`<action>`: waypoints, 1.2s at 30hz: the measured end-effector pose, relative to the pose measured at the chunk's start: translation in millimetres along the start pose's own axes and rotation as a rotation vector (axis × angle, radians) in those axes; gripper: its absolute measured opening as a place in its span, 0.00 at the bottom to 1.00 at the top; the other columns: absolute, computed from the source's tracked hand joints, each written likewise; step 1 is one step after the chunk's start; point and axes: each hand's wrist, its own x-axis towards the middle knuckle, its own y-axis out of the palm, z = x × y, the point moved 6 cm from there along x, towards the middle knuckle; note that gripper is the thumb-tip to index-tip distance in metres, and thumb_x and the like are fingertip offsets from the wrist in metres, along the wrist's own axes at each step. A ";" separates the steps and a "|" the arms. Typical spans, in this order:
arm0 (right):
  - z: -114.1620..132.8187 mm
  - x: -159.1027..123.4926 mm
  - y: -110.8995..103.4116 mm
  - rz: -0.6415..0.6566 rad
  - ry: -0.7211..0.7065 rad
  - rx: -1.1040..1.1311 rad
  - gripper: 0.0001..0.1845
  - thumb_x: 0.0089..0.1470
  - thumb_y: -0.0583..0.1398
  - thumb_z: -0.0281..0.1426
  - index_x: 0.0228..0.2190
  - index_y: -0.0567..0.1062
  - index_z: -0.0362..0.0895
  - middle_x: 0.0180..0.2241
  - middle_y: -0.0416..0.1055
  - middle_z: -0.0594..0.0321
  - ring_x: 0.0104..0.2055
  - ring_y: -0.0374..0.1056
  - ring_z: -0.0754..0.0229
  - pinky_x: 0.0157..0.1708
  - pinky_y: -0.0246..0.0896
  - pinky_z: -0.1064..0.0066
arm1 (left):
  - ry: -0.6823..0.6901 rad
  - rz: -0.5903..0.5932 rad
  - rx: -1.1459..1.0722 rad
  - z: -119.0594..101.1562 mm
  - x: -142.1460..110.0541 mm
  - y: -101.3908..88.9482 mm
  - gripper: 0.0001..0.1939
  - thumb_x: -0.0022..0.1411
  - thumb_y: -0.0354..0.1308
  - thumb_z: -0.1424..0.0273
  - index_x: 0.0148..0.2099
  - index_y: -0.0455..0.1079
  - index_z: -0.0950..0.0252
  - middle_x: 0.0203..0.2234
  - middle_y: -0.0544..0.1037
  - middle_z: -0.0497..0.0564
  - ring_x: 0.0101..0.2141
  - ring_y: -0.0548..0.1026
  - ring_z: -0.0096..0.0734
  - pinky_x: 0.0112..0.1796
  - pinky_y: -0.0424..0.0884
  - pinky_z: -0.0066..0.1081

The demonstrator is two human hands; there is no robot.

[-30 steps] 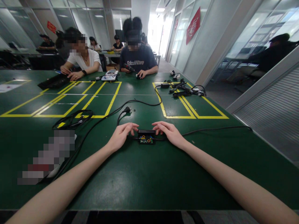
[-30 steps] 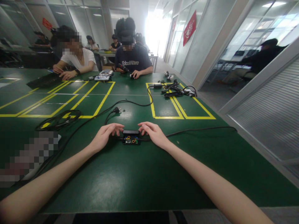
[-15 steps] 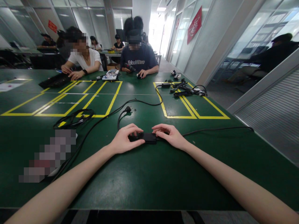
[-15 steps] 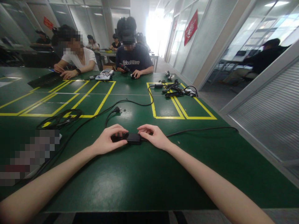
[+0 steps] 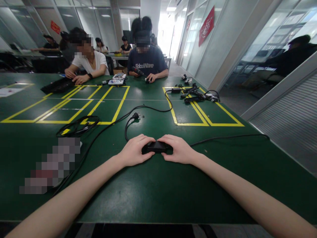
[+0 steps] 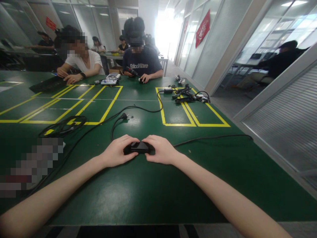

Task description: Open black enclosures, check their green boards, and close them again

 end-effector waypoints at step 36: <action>7.0 -0.6 3.6 0.173 0.017 -0.170 0.16 0.63 0.63 0.41 0.45 0.77 0.43 0.38 0.80 0.55 0.39 0.77 0.52 0.37 0.65 0.67 | 0.083 0.105 0.204 -9.7 -0.4 10.8 0.11 0.70 0.59 0.64 0.51 0.72 0.62 0.35 0.83 0.49 0.34 0.81 0.37 0.39 0.70 0.34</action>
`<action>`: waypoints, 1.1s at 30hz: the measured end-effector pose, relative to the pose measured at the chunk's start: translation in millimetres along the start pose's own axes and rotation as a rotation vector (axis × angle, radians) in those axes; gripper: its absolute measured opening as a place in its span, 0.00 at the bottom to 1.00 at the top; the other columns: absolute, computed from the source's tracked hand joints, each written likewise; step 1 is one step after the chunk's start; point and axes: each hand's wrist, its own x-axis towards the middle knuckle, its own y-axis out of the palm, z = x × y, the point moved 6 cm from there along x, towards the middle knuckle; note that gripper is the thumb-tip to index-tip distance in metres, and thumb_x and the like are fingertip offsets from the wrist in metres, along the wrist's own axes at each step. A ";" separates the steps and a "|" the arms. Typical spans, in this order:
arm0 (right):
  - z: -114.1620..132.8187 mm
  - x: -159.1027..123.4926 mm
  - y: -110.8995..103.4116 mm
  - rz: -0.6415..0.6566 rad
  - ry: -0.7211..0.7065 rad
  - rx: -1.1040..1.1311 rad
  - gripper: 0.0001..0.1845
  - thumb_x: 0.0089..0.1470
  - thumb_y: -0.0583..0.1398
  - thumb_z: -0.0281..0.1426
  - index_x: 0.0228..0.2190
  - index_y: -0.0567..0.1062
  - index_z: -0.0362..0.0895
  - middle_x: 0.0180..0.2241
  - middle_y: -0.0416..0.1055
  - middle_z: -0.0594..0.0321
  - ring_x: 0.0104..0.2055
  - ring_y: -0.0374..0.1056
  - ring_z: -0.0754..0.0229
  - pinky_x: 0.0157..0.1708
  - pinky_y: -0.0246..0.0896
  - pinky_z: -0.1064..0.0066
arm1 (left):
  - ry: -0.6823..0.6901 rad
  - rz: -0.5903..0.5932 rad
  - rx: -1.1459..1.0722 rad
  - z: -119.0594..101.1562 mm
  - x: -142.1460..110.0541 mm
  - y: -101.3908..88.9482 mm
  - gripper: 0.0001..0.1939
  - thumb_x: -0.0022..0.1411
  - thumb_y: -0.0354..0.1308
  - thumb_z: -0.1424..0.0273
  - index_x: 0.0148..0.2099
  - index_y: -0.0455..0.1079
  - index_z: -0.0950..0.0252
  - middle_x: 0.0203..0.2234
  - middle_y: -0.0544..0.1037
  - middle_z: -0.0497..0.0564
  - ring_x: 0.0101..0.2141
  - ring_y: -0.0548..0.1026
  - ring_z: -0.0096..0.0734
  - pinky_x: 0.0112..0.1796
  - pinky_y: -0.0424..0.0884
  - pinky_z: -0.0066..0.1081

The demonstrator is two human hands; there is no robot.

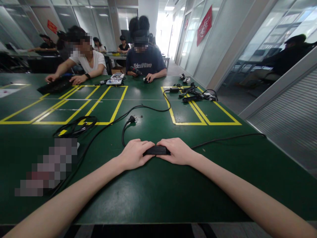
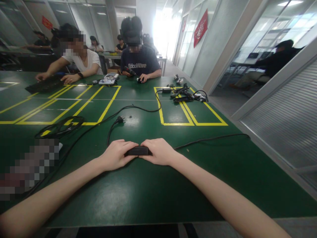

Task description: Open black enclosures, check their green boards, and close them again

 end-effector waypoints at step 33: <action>5.4 -3.6 -1.5 -0.069 -0.115 -0.113 0.18 0.67 0.59 0.43 0.48 0.75 0.41 0.37 0.78 0.57 0.35 0.75 0.56 0.33 0.60 0.68 | 0.147 -0.200 0.041 -4.3 -3.5 -11.7 0.19 0.74 0.55 0.58 0.56 0.75 0.65 0.39 0.83 0.57 0.39 0.81 0.39 0.40 0.75 0.37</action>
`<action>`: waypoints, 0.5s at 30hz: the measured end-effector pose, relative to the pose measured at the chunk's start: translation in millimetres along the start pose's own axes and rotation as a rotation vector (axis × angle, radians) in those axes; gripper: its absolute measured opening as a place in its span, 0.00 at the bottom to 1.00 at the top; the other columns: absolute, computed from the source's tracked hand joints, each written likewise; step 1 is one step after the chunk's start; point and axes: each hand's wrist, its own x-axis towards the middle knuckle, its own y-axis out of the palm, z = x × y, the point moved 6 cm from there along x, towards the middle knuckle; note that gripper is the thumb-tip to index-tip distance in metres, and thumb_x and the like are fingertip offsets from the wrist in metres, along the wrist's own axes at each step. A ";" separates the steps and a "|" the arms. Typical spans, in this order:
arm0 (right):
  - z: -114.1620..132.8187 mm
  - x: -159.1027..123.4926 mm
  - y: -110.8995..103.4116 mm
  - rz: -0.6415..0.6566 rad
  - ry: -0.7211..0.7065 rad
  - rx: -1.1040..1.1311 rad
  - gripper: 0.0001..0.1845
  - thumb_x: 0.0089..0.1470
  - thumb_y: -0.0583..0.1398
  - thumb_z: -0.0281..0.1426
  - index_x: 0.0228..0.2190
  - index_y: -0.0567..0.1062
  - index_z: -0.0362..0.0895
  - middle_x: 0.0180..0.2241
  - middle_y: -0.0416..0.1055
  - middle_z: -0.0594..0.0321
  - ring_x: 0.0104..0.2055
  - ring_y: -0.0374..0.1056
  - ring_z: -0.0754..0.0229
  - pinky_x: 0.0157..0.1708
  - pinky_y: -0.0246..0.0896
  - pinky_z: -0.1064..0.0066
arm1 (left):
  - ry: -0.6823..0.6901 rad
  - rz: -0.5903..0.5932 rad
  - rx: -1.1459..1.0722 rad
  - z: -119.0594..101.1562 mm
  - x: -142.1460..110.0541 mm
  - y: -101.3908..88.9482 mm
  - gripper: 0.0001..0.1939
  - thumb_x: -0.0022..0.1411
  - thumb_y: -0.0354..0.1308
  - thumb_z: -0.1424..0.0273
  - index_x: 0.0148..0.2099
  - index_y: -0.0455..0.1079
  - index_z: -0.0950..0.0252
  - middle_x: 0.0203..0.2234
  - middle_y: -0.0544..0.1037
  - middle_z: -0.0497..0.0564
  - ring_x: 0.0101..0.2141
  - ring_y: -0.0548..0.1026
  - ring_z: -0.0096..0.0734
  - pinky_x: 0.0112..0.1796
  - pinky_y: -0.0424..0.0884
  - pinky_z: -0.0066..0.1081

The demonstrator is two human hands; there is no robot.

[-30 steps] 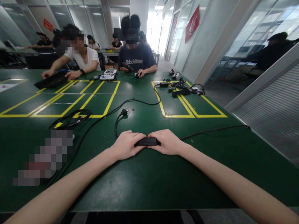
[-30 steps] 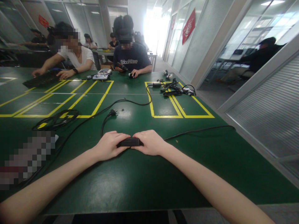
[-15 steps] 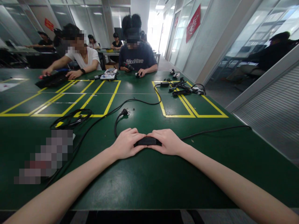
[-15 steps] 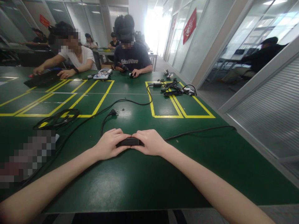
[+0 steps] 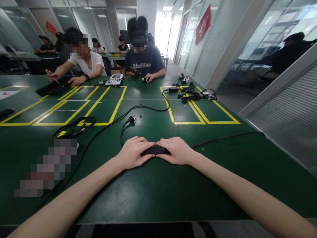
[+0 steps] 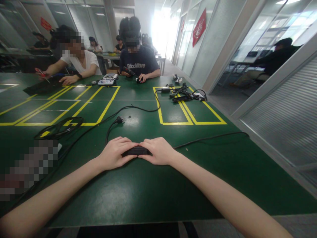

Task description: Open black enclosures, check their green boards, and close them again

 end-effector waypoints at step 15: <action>-5.0 -7.0 -5.1 -0.120 -0.060 0.081 0.20 0.68 0.57 0.38 0.57 0.71 0.42 0.47 0.79 0.53 0.41 0.78 0.56 0.37 0.69 0.68 | -0.073 -0.062 0.040 2.4 -1.6 -2.3 0.18 0.73 0.57 0.60 0.57 0.74 0.64 0.43 0.85 0.57 0.41 0.82 0.39 0.43 0.75 0.38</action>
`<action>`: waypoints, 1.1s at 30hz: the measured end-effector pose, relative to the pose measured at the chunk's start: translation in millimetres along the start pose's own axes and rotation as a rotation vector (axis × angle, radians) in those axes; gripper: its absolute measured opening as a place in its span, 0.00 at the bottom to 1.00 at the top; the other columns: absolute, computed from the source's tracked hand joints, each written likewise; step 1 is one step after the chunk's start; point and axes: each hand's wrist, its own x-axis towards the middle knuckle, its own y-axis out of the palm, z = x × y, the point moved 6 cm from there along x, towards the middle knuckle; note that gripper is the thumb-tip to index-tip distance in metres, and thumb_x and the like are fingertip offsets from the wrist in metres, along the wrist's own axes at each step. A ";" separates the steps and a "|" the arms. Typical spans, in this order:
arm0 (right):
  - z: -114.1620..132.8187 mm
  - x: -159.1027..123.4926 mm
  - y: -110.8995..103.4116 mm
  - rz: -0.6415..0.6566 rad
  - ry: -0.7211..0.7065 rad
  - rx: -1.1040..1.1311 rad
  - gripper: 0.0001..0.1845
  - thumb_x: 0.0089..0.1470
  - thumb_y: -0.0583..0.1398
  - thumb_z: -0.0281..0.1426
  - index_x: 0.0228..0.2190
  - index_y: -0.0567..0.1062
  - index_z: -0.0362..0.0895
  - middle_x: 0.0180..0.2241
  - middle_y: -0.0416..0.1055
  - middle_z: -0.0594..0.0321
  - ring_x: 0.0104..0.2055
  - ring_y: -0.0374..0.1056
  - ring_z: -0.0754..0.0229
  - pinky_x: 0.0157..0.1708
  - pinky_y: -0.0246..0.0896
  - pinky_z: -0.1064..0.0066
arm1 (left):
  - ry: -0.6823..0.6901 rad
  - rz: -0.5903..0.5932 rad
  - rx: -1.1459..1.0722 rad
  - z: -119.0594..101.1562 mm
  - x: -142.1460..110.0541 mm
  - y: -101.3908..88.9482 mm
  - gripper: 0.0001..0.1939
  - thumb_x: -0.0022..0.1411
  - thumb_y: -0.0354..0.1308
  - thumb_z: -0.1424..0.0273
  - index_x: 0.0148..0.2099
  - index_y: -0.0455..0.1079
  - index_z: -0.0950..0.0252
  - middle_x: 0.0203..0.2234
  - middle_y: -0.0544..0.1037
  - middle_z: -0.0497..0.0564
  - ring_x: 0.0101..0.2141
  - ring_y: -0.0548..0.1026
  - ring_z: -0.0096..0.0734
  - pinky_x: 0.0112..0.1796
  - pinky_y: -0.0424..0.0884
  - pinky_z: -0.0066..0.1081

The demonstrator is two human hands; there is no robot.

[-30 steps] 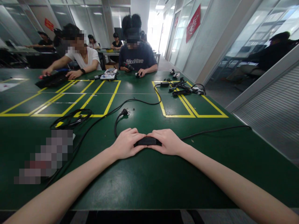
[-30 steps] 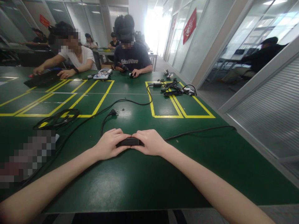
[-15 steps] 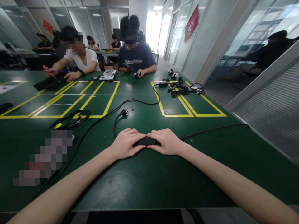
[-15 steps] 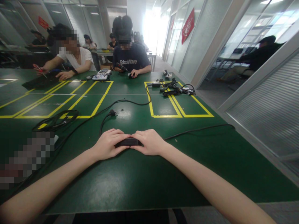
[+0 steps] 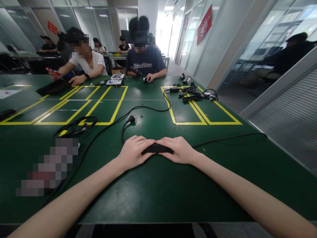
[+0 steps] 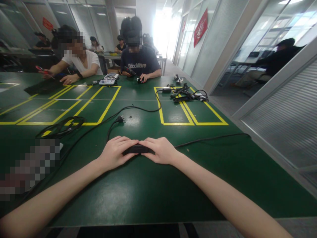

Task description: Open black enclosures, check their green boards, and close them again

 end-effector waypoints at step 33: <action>3.0 3.3 3.4 0.065 -0.007 -0.014 0.25 0.68 0.59 0.38 0.63 0.68 0.45 0.50 0.76 0.51 0.46 0.76 0.53 0.42 0.72 0.65 | -0.289 0.133 -0.252 11.1 0.1 5.3 0.16 0.69 0.60 0.55 0.40 0.74 0.65 0.31 0.77 0.49 0.32 0.74 0.32 0.34 0.70 0.30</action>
